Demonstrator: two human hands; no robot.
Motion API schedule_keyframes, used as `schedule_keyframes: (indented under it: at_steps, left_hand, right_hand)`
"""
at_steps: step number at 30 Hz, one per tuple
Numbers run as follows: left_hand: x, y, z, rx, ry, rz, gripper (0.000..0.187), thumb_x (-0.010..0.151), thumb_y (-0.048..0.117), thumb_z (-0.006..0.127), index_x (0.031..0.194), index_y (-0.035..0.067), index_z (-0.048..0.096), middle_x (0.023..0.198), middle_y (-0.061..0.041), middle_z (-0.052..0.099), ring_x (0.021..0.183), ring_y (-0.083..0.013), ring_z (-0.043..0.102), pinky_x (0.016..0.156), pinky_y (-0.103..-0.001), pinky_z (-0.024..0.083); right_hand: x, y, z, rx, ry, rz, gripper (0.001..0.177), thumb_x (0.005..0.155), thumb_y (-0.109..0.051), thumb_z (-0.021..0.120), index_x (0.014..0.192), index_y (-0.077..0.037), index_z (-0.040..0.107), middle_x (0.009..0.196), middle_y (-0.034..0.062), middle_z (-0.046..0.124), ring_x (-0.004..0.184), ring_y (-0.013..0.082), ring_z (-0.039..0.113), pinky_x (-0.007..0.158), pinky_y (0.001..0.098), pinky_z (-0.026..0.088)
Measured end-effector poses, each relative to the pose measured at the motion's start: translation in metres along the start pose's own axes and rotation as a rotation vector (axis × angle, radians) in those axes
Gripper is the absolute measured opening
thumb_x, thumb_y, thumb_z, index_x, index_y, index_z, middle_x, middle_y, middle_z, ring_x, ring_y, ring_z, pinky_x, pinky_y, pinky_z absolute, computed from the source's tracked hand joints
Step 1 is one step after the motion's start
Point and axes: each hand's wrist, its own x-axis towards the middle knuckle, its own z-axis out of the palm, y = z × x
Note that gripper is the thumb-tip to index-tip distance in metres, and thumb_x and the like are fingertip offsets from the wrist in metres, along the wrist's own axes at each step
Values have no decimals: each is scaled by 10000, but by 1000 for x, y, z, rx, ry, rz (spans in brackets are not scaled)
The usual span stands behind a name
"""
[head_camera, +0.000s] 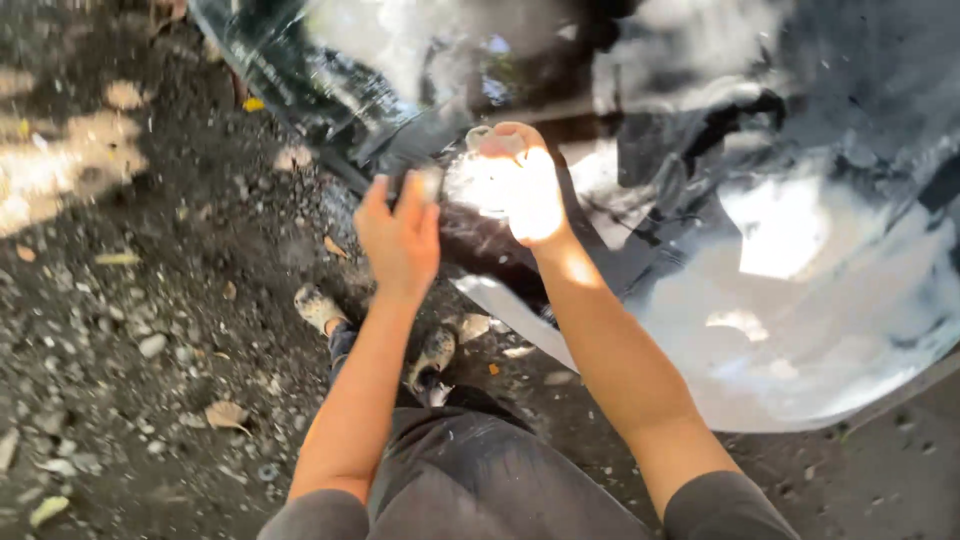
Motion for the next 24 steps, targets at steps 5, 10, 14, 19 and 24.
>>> schedule_keyframes:
  at_steps: [5,10,14,19,24]
  left_hand:
    - [28,3,-3,-608,-117,-140,625,976,182,729,1493,-65,481,1385,-222,581,1222,-356,572,1024,-441,455]
    - [39,29,17,-621,-132,10,622,983,162,748,1491,-72,475,1445,-242,584,1306,-343,578,1127,-401,445]
    - [46,77,8,-303,-156,540,562,963,169,708,1432,-59,500,1393,-272,569,1262,-367,593,1109,-388,471]
    - [83,57,-18,-479,-730,759,532,976,94,566,1467,-73,452,1465,-283,537,1300,-433,588,1093,-451,475]
    - [152,51,-15,-372,-1409,655,500,944,82,590,1444,73,582,1308,-162,660,1145,-334,695,971,-414,577]
  right_hand:
    - [11,-55,-44,1044,-98,248,553,991,-300,639,1450,-32,487,1223,76,637,1067,179,617,878,317,521]
    - [-25,-31,-75,1227,-214,19,749,927,-281,706,1541,-5,377,1335,36,565,1213,155,544,1015,284,455]
    - [-84,-21,-2,1014,-8,-97,892,889,-152,755,1595,-13,229,1559,64,441,1444,189,440,1211,314,381]
    - [-85,-42,34,484,600,158,802,968,-58,672,1629,-37,218,1536,143,453,1389,259,486,1139,367,442]
    - [-107,-42,86,-105,886,353,820,912,-111,768,1584,-24,306,1479,218,424,1354,348,463,1093,430,442]
